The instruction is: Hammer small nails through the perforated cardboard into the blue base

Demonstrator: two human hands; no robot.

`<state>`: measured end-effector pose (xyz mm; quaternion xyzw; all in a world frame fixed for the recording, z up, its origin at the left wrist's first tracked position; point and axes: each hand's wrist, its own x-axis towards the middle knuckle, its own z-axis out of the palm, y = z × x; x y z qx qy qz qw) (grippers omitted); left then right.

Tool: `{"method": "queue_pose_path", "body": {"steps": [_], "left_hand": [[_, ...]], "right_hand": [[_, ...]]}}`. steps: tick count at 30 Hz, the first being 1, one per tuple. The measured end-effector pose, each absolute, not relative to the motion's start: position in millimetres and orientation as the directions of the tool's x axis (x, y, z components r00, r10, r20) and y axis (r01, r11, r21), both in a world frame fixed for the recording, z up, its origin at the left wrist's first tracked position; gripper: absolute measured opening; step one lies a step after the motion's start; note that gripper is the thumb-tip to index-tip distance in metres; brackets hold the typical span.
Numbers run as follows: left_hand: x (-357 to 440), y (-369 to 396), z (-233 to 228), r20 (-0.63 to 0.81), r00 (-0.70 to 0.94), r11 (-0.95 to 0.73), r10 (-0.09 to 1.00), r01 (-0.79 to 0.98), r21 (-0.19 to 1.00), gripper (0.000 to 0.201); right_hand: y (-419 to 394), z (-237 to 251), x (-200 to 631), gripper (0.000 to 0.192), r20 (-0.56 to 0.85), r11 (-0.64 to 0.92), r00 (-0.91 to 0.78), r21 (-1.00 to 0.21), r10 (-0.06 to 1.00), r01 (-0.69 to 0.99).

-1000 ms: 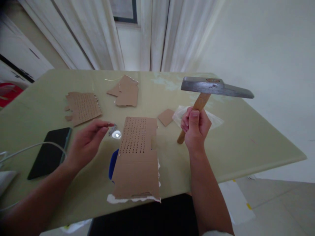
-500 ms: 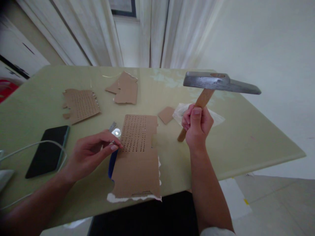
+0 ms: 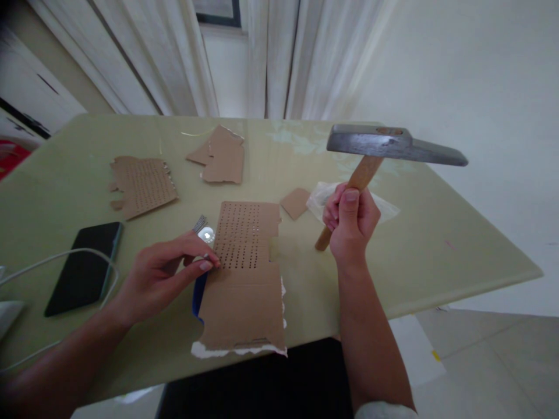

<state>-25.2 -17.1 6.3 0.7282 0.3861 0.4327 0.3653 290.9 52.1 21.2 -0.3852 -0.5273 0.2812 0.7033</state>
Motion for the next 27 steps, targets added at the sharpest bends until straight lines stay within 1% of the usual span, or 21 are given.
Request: {"method": "queue_pose_path", "body": {"steps": [5,14,27], "left_hand": [[-24.7,-16.3,6.3,0.359,0.335,-0.449,0.871,0.245,0.859,0.009],[-26.2,-16.2,7.0,0.372,0.349,-0.465,0.860,0.240,0.852,0.010],[-24.7,-17.1,8.5,0.379,0.351,-0.474,0.856,0.244,0.846,0.009]], "right_hand": [[52.8,21.4,290.8,0.053,0.532,0.548,0.282,-0.836,0.799,0.025],[53.3,19.8,291.2,0.052,0.547,0.557,0.281,-0.829,0.788,0.053],[52.5,19.2,291.3,0.049,0.540,0.555,0.287,-0.831,0.791,0.035]]}}
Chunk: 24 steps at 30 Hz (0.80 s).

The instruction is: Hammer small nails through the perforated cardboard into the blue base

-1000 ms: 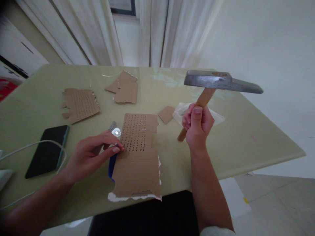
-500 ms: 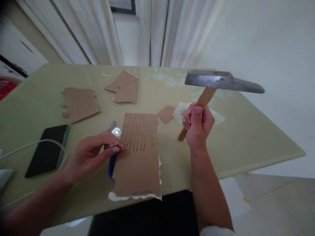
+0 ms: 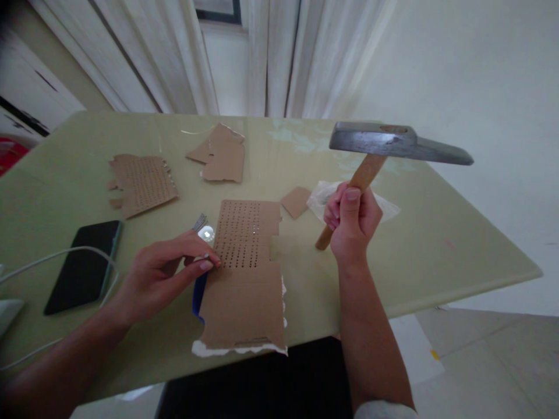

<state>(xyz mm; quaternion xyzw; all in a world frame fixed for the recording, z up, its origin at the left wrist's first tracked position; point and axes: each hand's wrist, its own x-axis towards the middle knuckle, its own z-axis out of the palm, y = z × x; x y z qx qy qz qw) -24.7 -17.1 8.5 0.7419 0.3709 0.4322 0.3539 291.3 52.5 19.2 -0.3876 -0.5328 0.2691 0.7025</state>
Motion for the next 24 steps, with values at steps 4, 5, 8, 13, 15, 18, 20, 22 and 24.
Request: {"method": "queue_pose_path", "body": {"steps": [4,5,8,13,15,18,20,22,24], "left_hand": [[-24.6,-16.5,7.3,0.404,0.356,-0.499,0.843,0.232,0.835,0.008],[-24.6,-16.3,6.9,0.413,0.357,-0.507,0.838,0.227,0.831,0.008],[-24.9,-15.9,5.8,0.441,0.368,-0.536,0.819,0.217,0.816,0.009],[-25.7,-15.8,6.1,0.464,0.373,-0.566,0.803,0.234,0.791,0.008],[-25.9,-15.7,6.2,0.469,0.379,-0.575,0.798,0.241,0.782,0.007],[-26.0,-15.6,6.5,0.470,0.387,-0.581,0.793,0.252,0.773,0.007],[-26.1,-15.5,7.0,0.469,0.391,-0.583,0.792,0.257,0.771,0.008],[-26.1,-15.4,7.5,0.468,0.395,-0.585,0.790,0.258,0.769,0.009],[-26.1,-15.3,8.0,0.467,0.402,-0.587,0.787,0.259,0.767,0.009]], "right_hand": [[53.0,19.7,290.7,0.048,0.542,0.560,0.290,-0.828,0.789,0.024],[53.2,19.9,290.6,0.049,0.544,0.562,0.288,-0.827,0.788,0.025],[53.8,20.1,290.6,0.049,0.560,0.578,0.276,-0.816,0.781,0.019],[53.7,20.6,290.1,0.047,0.565,0.584,0.272,-0.812,0.779,0.011],[53.2,20.8,289.5,0.047,0.565,0.582,0.273,-0.813,0.779,0.023],[52.4,20.7,289.1,0.048,0.555,0.566,0.280,-0.823,0.783,0.048],[52.2,20.1,289.6,0.047,0.552,0.562,0.274,-0.826,0.787,0.050],[52.3,19.2,290.5,0.045,0.563,0.572,0.257,-0.819,0.786,0.044],[52.5,18.5,291.2,0.044,0.576,0.584,0.238,-0.810,0.782,0.042]]}}
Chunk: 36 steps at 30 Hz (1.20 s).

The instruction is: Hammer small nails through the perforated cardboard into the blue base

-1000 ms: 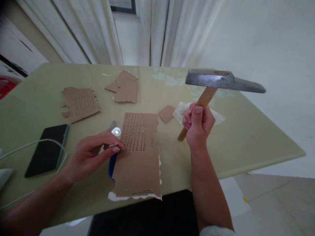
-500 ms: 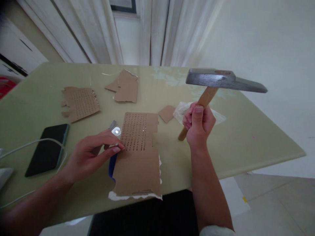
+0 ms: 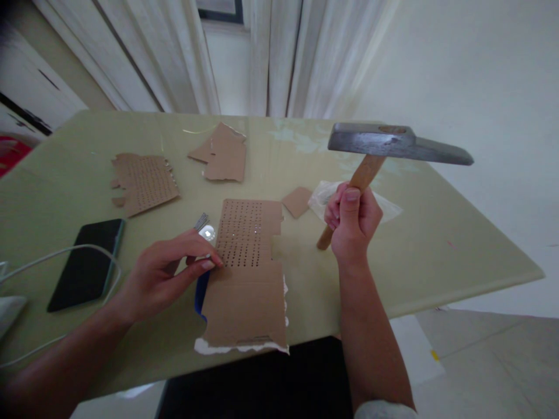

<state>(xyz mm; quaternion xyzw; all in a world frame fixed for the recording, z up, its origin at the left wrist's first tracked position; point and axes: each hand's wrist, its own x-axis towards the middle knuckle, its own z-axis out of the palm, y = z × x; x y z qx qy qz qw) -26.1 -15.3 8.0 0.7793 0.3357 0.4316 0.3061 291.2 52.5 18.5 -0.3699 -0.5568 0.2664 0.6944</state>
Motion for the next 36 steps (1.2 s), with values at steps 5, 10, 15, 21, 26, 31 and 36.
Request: {"method": "queue_pose_path", "body": {"steps": [5,10,15,21,26,31,36], "left_hand": [[-25.5,-15.4,7.9,0.481,0.418,-0.610,0.771,0.269,0.745,0.010],[-23.8,-17.1,6.6,0.523,0.425,-0.658,0.739,0.283,0.698,0.010],[-23.0,-16.5,4.9,0.537,0.439,-0.680,0.720,0.298,0.669,0.013],[-24.5,-11.3,-1.9,0.594,0.414,-0.713,0.690,0.246,0.657,0.009],[-24.8,-9.6,-4.4,0.585,0.438,-0.714,0.683,0.230,0.662,0.009],[-23.6,-10.8,-4.4,0.598,0.419,-0.719,0.683,0.241,0.652,0.010],[-22.6,-10.7,-5.4,0.581,0.429,-0.704,0.692,0.225,0.673,0.012]], "right_hand": [[52.0,18.7,290.6,0.044,0.580,0.590,0.241,-0.807,0.778,0.037],[50.8,20.0,288.9,0.046,0.574,0.566,0.242,-0.817,0.782,0.109],[50.9,17.9,283.3,0.049,0.579,0.570,0.241,-0.814,0.779,0.115],[15.3,35.0,286.2,0.049,0.456,0.440,-0.008,-0.852,0.890,0.283],[-39.4,82.5,282.0,0.048,0.170,0.411,-0.382,-0.527,0.908,0.743],[-67.0,117.1,264.0,0.046,0.126,0.451,-0.435,-0.328,0.892,0.830],[-69.9,121.9,250.5,0.044,0.111,0.398,-0.383,-0.309,0.917,0.864]]}}
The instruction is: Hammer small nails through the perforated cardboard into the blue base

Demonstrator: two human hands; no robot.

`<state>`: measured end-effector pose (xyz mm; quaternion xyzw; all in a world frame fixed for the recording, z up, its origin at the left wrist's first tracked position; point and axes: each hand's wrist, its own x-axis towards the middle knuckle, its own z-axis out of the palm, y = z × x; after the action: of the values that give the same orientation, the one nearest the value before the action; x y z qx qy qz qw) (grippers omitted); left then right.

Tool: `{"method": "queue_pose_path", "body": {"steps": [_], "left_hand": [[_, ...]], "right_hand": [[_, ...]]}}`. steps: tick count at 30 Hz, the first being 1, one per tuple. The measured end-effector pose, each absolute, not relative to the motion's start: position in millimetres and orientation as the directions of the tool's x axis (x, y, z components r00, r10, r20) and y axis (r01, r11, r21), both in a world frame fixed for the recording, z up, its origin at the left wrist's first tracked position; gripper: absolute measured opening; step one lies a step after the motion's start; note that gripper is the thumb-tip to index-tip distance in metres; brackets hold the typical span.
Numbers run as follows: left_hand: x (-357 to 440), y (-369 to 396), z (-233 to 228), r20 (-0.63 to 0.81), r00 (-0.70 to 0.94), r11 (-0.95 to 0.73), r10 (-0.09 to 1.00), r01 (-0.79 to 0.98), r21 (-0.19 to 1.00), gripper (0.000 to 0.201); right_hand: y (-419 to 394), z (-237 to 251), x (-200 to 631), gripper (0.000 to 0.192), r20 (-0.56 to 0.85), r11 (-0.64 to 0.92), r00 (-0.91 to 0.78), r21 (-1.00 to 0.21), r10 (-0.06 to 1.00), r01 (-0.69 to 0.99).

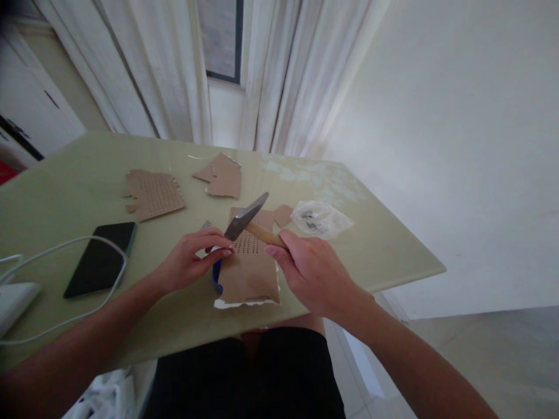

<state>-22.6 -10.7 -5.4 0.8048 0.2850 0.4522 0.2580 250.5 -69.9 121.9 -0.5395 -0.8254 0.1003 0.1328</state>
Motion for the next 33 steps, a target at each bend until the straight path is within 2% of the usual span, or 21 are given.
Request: {"method": "queue_pose_path", "body": {"steps": [4,8,10,14,16,21,28,33], "left_hand": [[-22.7,-9.3,-5.9,0.572,0.426,-0.690,0.701,0.203,0.695,0.013],[-22.9,-8.2,-4.3,0.553,0.431,-0.674,0.713,0.203,0.710,0.011],[-23.0,-8.2,-3.5,0.555,0.433,-0.678,0.710,0.212,0.704,0.012],[-23.0,-9.7,-3.1,0.556,0.450,-0.693,0.699,0.236,0.681,0.017],[-22.7,-10.6,-3.7,0.549,0.455,-0.691,0.701,0.244,0.680,0.017],[-21.5,-10.7,-5.9,0.555,0.418,-0.683,0.719,0.277,0.676,0.014],[-20.8,-7.7,-6.9,0.540,0.412,-0.671,0.734,0.319,0.669,0.018],[-19.4,-7.6,-13.3,0.541,0.405,-0.667,0.738,0.313,0.676,0.018]], "right_hand": [[-69.6,120.8,245.1,0.037,0.021,0.386,-0.392,-0.227,0.920,0.894],[-69.3,125.9,244.4,0.043,0.143,0.382,-0.355,-0.292,0.924,0.877],[-68.2,124.3,243.9,0.043,0.152,0.375,-0.344,-0.300,0.927,0.877],[-65.9,115.7,241.7,0.036,-0.003,0.355,-0.366,-0.234,0.931,0.905],[-65.8,116.0,241.7,0.037,-0.010,0.342,-0.353,-0.229,0.935,0.911],[-66.1,123.3,248.8,0.040,0.100,0.334,-0.319,-0.302,0.942,0.893],[-57.3,88.4,267.3,0.037,0.090,0.257,-0.240,-0.381,0.966,0.888],[-58.9,61.2,276.5,0.045,0.080,0.149,-0.126,-0.578,0.989,0.803]]}}
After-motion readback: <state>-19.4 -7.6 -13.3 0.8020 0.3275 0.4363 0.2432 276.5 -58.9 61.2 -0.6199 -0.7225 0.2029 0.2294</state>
